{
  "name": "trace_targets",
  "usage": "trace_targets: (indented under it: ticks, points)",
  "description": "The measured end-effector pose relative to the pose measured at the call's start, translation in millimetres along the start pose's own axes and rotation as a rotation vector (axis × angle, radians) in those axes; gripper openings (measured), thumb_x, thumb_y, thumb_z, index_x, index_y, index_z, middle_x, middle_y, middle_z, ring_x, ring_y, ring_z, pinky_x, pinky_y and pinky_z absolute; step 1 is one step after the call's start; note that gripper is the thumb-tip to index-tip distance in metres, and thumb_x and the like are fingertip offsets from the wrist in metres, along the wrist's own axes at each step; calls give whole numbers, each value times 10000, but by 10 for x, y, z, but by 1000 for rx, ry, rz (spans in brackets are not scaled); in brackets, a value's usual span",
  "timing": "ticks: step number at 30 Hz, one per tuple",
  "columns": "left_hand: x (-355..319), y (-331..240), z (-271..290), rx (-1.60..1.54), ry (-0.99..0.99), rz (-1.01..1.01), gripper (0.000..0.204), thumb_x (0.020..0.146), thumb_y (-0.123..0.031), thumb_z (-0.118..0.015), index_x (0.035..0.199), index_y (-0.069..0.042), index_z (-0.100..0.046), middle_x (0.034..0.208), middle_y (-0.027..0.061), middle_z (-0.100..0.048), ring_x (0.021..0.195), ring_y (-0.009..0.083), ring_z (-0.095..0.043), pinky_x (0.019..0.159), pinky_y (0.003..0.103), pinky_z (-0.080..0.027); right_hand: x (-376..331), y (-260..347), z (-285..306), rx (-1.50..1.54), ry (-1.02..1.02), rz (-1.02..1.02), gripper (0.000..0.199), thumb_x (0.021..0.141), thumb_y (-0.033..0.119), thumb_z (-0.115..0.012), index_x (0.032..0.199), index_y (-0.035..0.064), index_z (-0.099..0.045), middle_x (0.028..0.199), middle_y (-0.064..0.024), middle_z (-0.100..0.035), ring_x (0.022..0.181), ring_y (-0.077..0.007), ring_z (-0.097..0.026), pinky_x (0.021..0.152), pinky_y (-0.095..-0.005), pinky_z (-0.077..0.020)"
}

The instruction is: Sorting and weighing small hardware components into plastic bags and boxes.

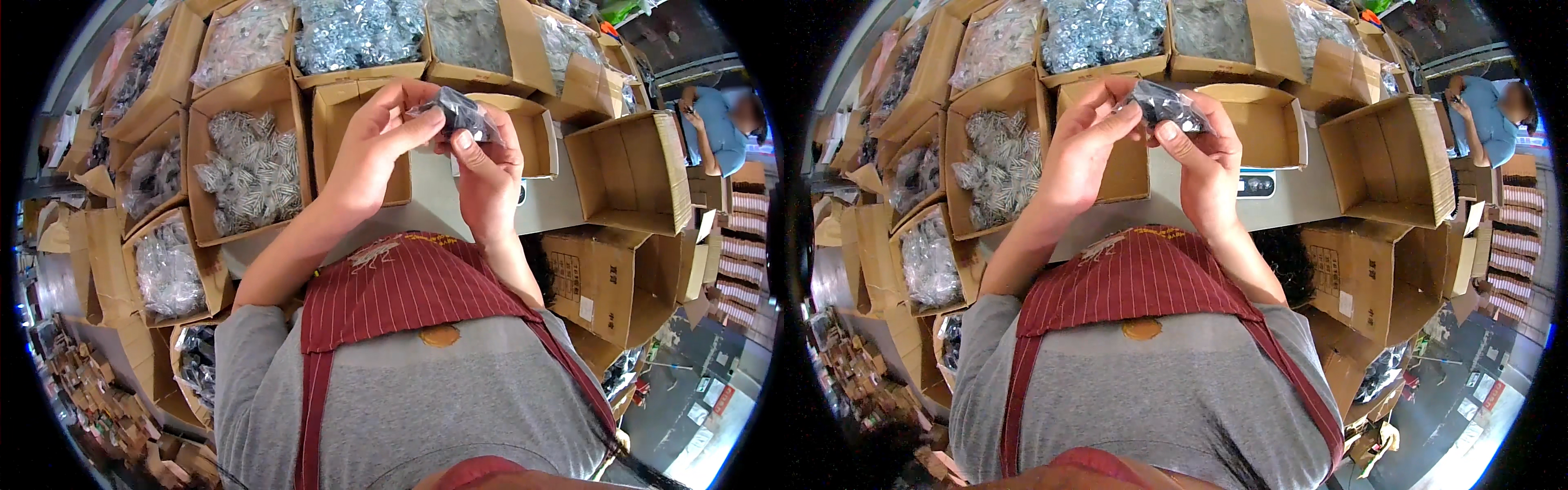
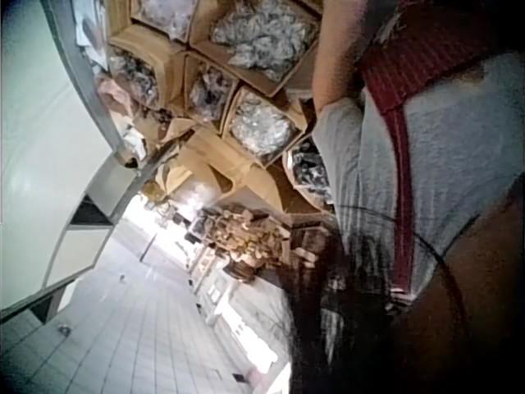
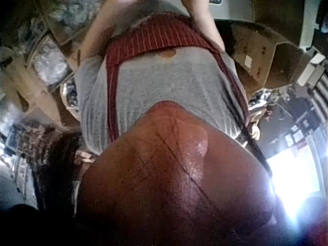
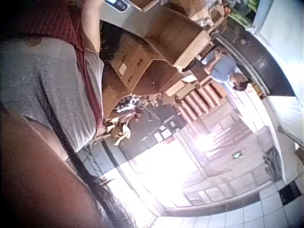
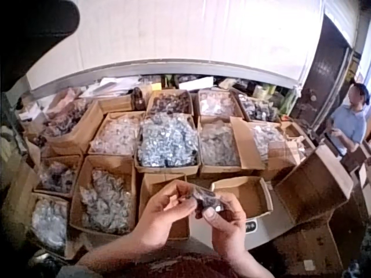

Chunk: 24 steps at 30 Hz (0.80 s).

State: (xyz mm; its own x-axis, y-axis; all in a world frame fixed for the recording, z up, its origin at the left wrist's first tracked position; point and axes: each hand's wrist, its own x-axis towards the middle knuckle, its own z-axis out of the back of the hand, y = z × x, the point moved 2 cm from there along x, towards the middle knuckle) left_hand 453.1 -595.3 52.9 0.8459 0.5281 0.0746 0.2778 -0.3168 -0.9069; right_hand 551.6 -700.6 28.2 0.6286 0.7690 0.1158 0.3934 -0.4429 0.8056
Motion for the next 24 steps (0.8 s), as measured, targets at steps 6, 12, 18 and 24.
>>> trace_targets:
  ticks: [6,12,18,24]
  points:
    - [3,12,40,-125,15,35,282,923,-161,-510,1151,-3,-560,1060,40,-586,947,102,-513,805,246,-387,-81,15,-17,-206,-29,138,281,858,-5,-664,1127,23,-590,1034,-37,-616,933,-102,-560,809,-258,-467]
    - [-28,40,95,-383,42,127,349,834,-113,-510,1141,48,-556,1114,91,-579,967,152,-526,825,276,-401,-109,37,36,-468,9,237,257,832,-4,-686,1079,4,-618,1048,-45,-586,972,-127,-543,835,-263,-437]
    - [-53,74,111,-465,38,157,363,824,-107,-500,1146,49,-556,1128,107,-573,999,184,-535,880,304,-407,-118,94,-19,-633,-5,370,254,803,-16,-701,1050,1,-641,1062,-85,-604,976,-178,-566,843,-284,-447]
    - [-88,66,71,-471,38,145,366,829,-107,-496,1158,43,-550,1125,115,-572,1019,189,-532,897,307,-397,-148,111,-27,-663,-15,395,262,798,-17,-704,1052,-2,-644,1061,-98,-612,983,-194,-574,841,-291,-454]
